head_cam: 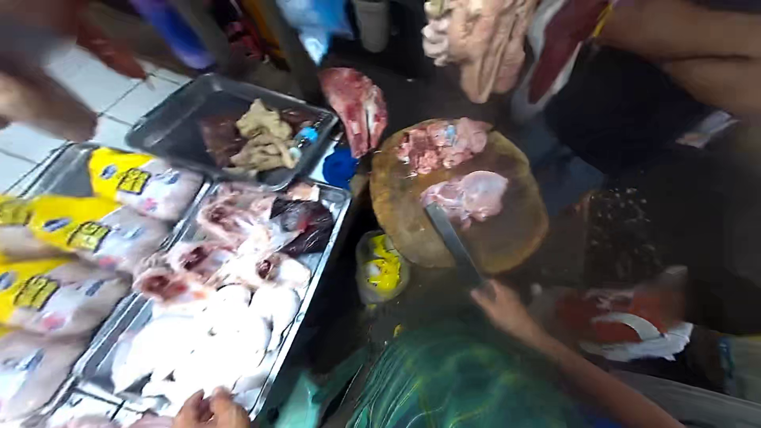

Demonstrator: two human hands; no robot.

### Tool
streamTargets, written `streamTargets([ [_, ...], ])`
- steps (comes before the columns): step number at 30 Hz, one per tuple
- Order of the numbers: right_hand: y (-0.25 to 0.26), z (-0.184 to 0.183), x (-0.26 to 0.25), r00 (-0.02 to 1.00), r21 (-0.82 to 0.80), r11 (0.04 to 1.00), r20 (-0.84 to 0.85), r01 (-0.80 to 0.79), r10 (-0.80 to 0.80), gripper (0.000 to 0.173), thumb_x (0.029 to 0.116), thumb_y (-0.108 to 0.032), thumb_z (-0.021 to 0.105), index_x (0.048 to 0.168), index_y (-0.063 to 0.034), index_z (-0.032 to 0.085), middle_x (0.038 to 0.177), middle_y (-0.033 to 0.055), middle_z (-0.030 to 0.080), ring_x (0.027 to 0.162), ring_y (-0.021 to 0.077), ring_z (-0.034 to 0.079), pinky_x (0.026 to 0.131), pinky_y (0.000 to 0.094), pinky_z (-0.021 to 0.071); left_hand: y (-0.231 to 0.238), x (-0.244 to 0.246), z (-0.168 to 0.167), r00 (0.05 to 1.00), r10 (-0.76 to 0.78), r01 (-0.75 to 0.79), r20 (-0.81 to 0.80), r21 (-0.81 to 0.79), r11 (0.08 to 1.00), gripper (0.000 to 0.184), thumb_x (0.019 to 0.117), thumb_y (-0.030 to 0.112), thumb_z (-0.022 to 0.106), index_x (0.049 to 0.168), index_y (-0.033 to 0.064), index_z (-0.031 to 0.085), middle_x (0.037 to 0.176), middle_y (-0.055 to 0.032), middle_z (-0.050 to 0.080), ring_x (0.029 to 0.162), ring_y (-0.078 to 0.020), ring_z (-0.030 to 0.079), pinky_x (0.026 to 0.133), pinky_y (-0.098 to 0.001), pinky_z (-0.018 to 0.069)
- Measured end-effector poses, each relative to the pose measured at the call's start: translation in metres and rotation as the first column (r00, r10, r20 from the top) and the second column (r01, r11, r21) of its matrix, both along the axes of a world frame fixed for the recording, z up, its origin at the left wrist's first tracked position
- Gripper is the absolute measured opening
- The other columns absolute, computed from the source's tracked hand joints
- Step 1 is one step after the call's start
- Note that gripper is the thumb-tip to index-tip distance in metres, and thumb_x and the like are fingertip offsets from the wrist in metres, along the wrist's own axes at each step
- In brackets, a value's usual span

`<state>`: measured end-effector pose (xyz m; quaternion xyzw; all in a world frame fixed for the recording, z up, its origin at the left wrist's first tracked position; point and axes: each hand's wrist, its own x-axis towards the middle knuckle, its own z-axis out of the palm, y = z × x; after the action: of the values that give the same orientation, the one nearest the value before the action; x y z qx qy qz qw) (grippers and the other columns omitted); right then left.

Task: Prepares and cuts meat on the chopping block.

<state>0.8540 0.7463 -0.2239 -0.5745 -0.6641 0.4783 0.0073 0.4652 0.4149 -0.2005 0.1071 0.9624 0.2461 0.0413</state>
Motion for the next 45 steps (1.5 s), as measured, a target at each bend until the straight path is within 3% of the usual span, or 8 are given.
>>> streamTargets([
  [5,0.022,-0.014,0.045,0.953,0.019,0.957,-0.099,0.291,-0.288,0.049,0.1033,-0.044,0.057,0.131,-0.0039,0.058,0.079,0.0125,0.063,0.058,0.0234,0.062,0.059,0.0457,0.0573,0.204,0.052,0.001,0.739,-0.576,0.516,0.35,0.255,0.818,0.06,0.0975,0.037,0.071,0.143,0.0008,0.055,0.127,-0.0208,0.067,0.113,-0.0306,0.068,0.1,-0.0513,0.055],
  [11,0.062,-0.036,0.087,0.881,-0.023,0.887,-0.11,0.461,-0.461,0.045,0.1055,-0.042,0.056,0.132,-0.0048,0.057,0.072,0.0102,0.061,0.052,0.0212,0.059,0.051,0.041,0.0554,0.429,0.158,-0.064,0.633,-0.679,0.691,0.372,0.124,0.712,0.119,0.0719,0.045,0.092,0.164,0.0209,0.021,0.153,-0.0322,0.04,0.121,-0.0512,0.058,0.094,-0.0678,0.0531],
  [15,0.094,-0.047,0.113,0.881,-0.056,0.883,-0.06,0.466,-0.469,0.047,0.105,-0.046,0.055,0.13,-0.0056,0.058,0.077,0.0127,0.062,0.056,0.024,0.061,0.056,0.0454,0.0562,0.508,0.2,-0.07,0.691,-0.641,0.651,0.334,0.099,0.753,0.111,0.0713,0.035,0.09,0.161,0.0166,0.027,0.156,-0.0368,0.029,0.116,-0.0534,0.06,0.087,-0.0669,0.0559],
  [25,0.136,-0.046,0.139,0.93,-0.201,0.912,-0.014,0.358,-0.368,0.053,0.1049,-0.05,0.053,0.135,-0.0072,0.053,0.09,0.0152,0.066,0.068,0.0277,0.066,0.066,0.0495,0.0583,0.579,0.212,-0.055,0.327,-0.842,0.943,0.429,-0.091,0.32,0.069,0.0909,0.035,0.076,0.151,0.0118,0.05,0.131,-0.0277,0.063,0.119,-0.0463,0.062,0.099,-0.0696,0.0483],
  [30,0.137,-0.052,0.138,0.933,-0.216,0.913,-0.019,0.346,-0.358,0.056,0.105,-0.05,0.053,0.14,-0.0073,0.049,0.091,0.0152,0.065,0.068,0.0268,0.066,0.066,0.0485,0.0581,0.533,0.189,-0.021,0.488,-0.785,0.869,0.381,-0.133,0.476,0.036,0.1019,0.033,0.058,0.121,0.0033,0.068,0.114,-0.0241,0.07,0.109,-0.0431,0.067,0.093,-0.0676,0.0517],
  [36,0.125,-0.043,0.121,0.922,-0.13,0.914,0.014,0.385,-0.387,0.057,0.1053,-0.054,0.049,0.137,-0.0067,0.051,0.092,0.0161,0.065,0.068,0.0272,0.066,0.065,0.0493,0.0582,0.522,0.248,-0.098,0.537,-0.835,0.843,0.122,-0.117,0.525,0.055,0.0898,0.044,0.075,0.122,0.0008,0.064,0.133,-0.0239,0.059,0.122,-0.0436,0.059,0.096,-0.0617,0.0524],
  [40,0.098,-0.025,0.112,0.901,0.033,0.9,-0.027,0.435,-0.434,0.053,0.1023,-0.053,0.055,0.127,-0.0068,0.061,0.083,0.0137,0.065,0.066,0.0271,0.064,0.066,0.052,0.0566,0.53,0.178,-0.065,0.504,-0.781,0.823,0.369,0.07,0.564,0.037,0.0931,0.037,0.066,0.123,0.016,0.072,0.106,-0.0151,0.074,0.1,-0.0364,0.072,0.085,-0.065,0.056],
  [45,0.068,-0.034,0.096,0.952,0.109,0.946,-0.053,0.305,-0.301,0.045,0.0998,-0.05,0.06,0.119,-0.0095,0.067,0.077,0.0077,0.064,0.06,0.0195,0.061,0.059,0.0446,0.0545,0.495,0.066,-0.075,0.408,-0.632,0.782,0.659,0.106,0.615,0.033,0.0995,0.027,0.061,0.124,0.0041,0.066,0.105,-0.0198,0.071,0.09,-0.0319,0.07,0.083,-0.0545,0.0581],
])
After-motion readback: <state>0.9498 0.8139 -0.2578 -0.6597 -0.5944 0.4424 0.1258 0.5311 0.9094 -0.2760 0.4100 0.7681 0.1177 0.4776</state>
